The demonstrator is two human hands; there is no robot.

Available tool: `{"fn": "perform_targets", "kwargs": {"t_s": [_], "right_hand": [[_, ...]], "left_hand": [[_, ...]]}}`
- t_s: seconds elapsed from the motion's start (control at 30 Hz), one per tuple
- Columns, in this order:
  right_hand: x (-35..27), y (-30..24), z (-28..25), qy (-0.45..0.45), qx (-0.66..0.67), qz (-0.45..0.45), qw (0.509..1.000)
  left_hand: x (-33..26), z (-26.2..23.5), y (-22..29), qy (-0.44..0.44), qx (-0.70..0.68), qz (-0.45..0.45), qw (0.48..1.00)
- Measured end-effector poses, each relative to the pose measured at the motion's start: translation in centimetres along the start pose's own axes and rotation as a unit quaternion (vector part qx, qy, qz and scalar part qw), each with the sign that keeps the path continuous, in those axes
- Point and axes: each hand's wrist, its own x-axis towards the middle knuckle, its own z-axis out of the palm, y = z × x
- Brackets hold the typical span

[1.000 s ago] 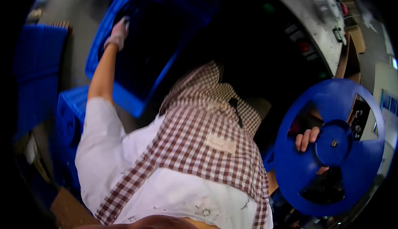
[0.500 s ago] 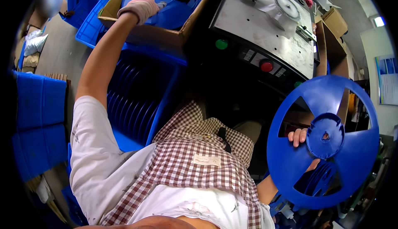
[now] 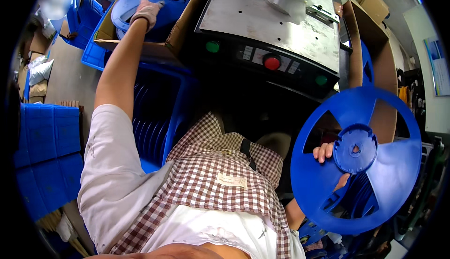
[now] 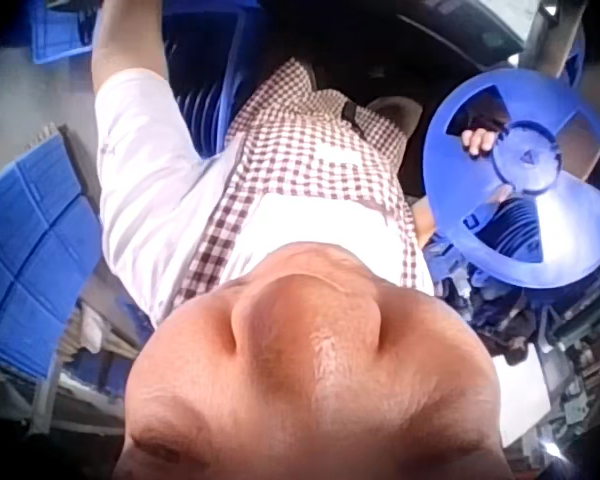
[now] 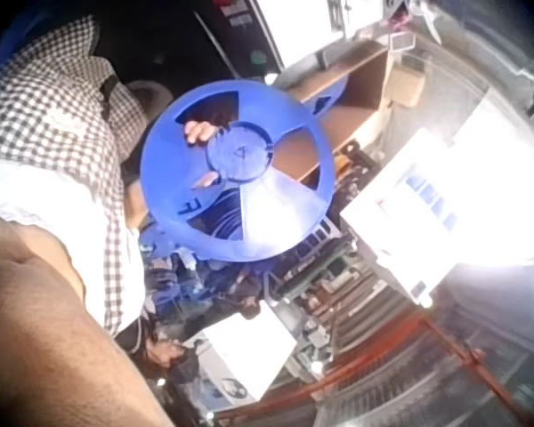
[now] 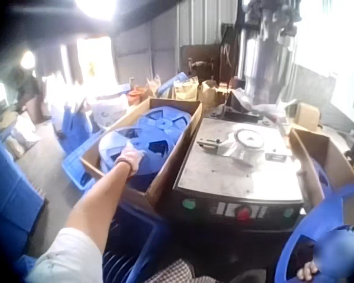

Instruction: The person repeatedly picks up blue plastic circular parts from a blue crate, places them on a machine platform, presses a button, and then removes the parts to place them into a cardboard box. The process is repeated continuously throughout the video.

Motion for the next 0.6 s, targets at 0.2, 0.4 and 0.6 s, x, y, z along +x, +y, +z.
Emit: {"fn": "perform_targets", "kwargs": {"t_s": [0.2, 0.4, 0.6], "right_hand": [[1.9, -0.6, 1.4, -0.052, 0.075, 0.053, 0.994], [4.3, 4.1, 4.4, 0.000, 0.234, 0.237, 0.943], [4.8, 12.6, -0.1, -0.076, 0.227, 0.309, 0.920]], "left_hand": [[-0.4, -4.7, -2.5, 0.243, -0.220, 0.188, 0.926], [-15.0, -6.6, -2.4, 0.183, -0.271, 0.580, 0.747], [-24.5, -1.8, 2.6, -0.036, -0.242, 0.711, 0.659]]}}
